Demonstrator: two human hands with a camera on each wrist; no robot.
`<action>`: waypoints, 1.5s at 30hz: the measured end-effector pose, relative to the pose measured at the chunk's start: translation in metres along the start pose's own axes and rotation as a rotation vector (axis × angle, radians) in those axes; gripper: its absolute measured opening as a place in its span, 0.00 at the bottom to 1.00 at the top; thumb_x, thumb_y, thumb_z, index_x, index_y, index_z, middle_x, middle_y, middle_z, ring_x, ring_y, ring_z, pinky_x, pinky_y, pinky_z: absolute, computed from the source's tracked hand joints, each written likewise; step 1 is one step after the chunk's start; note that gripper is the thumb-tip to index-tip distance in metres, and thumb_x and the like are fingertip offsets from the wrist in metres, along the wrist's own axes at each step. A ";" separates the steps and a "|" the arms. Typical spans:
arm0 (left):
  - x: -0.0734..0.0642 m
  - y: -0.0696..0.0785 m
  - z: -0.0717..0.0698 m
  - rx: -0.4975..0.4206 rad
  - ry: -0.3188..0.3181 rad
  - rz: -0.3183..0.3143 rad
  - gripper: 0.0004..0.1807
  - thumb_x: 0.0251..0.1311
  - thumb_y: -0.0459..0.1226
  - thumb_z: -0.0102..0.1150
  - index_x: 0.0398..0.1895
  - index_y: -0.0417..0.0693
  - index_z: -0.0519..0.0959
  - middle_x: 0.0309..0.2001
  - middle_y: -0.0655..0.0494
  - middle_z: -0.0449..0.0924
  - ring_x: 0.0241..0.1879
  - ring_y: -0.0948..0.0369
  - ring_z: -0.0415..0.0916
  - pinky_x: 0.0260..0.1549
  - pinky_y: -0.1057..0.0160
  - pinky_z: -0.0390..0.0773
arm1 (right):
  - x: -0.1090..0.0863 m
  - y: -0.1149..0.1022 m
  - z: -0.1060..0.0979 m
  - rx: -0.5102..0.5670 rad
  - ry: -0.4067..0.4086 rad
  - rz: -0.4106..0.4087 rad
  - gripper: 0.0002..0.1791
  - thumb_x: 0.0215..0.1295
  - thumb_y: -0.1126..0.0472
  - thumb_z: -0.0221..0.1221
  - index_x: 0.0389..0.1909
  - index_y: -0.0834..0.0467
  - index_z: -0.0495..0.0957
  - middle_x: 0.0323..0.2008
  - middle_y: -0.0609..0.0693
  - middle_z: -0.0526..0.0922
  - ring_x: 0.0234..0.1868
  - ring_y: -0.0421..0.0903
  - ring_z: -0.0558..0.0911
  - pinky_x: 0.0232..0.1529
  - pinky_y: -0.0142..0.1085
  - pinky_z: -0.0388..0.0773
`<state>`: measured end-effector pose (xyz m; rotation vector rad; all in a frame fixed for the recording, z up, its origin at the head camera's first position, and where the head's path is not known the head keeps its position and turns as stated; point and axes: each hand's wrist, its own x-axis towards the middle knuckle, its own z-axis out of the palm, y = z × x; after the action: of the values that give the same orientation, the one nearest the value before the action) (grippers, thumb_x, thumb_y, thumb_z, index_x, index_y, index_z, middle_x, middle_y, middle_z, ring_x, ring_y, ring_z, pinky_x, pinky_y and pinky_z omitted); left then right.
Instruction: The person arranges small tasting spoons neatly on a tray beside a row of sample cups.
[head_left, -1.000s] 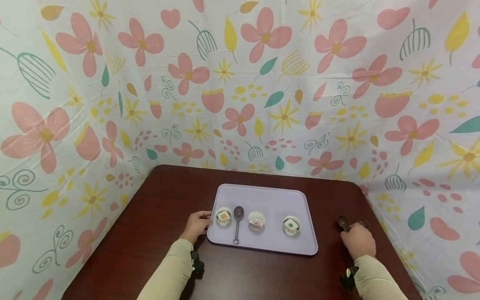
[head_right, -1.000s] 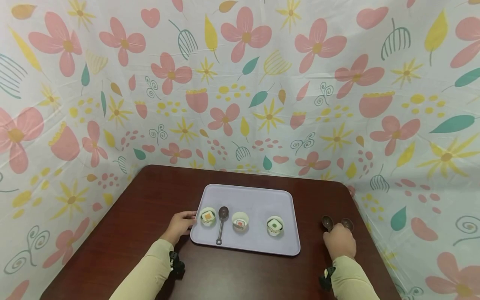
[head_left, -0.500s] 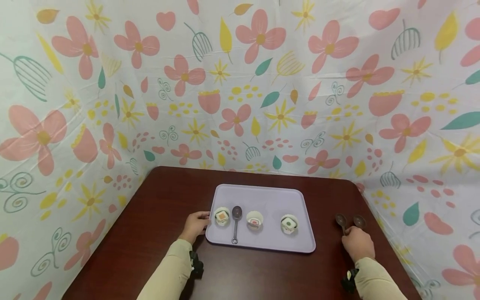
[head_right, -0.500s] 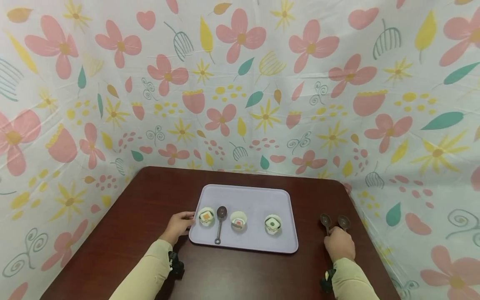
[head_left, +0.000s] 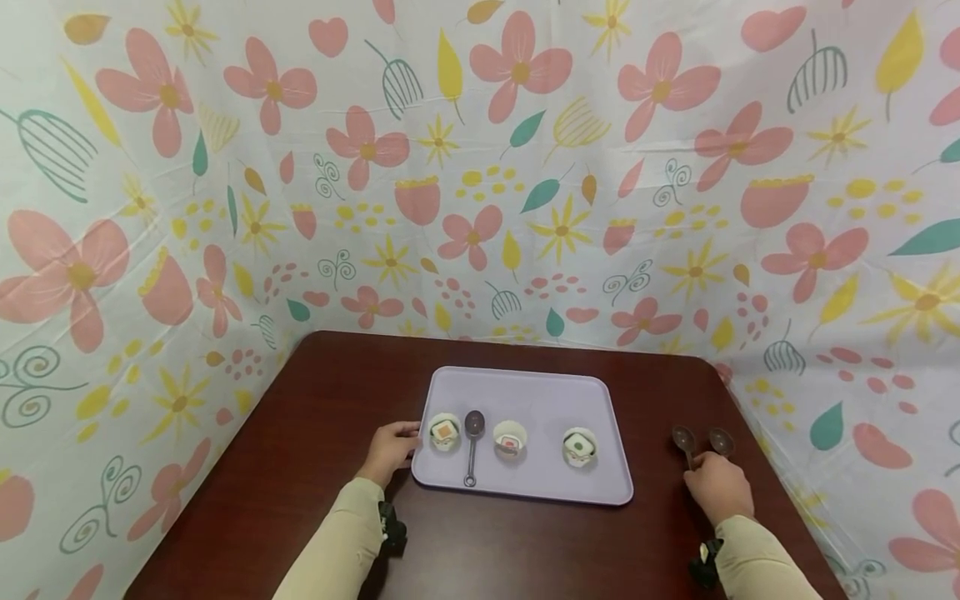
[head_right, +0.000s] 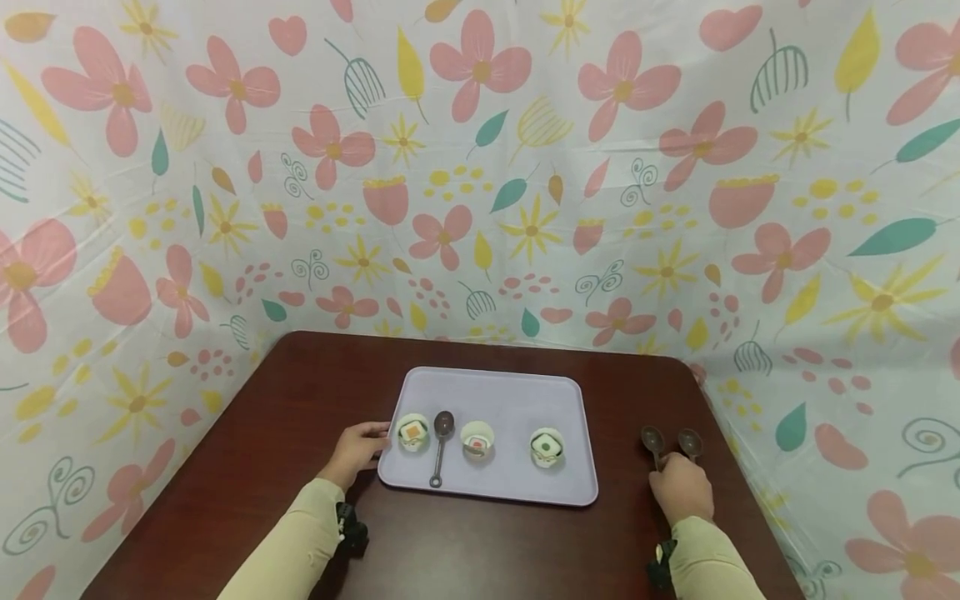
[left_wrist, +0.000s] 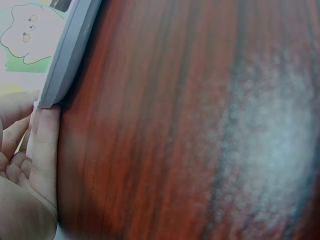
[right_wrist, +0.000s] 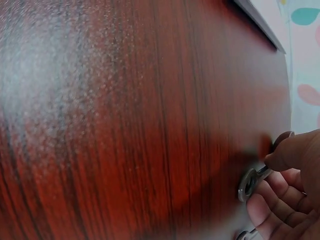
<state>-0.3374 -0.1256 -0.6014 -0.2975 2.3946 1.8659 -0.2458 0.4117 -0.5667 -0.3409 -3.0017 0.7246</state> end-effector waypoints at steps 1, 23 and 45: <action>0.000 0.000 0.000 0.001 -0.002 0.003 0.19 0.62 0.28 0.63 0.58 0.37 0.81 0.47 0.44 0.81 0.45 0.52 0.82 0.38 0.51 0.86 | 0.000 0.001 0.000 0.002 0.002 -0.005 0.20 0.66 0.63 0.56 0.50 0.77 0.77 0.39 0.71 0.83 0.34 0.62 0.83 0.32 0.54 0.80; -0.005 -0.001 -0.002 -0.008 -0.010 -0.022 0.19 0.62 0.28 0.64 0.58 0.37 0.81 0.47 0.44 0.81 0.46 0.51 0.83 0.39 0.50 0.86 | 0.000 -0.030 -0.004 -0.017 0.055 -0.050 0.20 0.63 0.63 0.57 0.49 0.76 0.78 0.41 0.69 0.84 0.36 0.61 0.83 0.35 0.56 0.80; -0.002 0.001 -0.001 0.010 -0.009 -0.013 0.19 0.63 0.30 0.64 0.58 0.38 0.81 0.49 0.43 0.81 0.47 0.50 0.81 0.40 0.50 0.86 | -0.002 -0.071 0.005 0.035 0.121 -0.100 0.18 0.59 0.65 0.57 0.46 0.73 0.80 0.35 0.62 0.85 0.30 0.53 0.81 0.31 0.51 0.80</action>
<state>-0.3353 -0.1259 -0.6001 -0.3028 2.3891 1.8456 -0.2587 0.3473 -0.5389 -0.2233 -2.8651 0.7200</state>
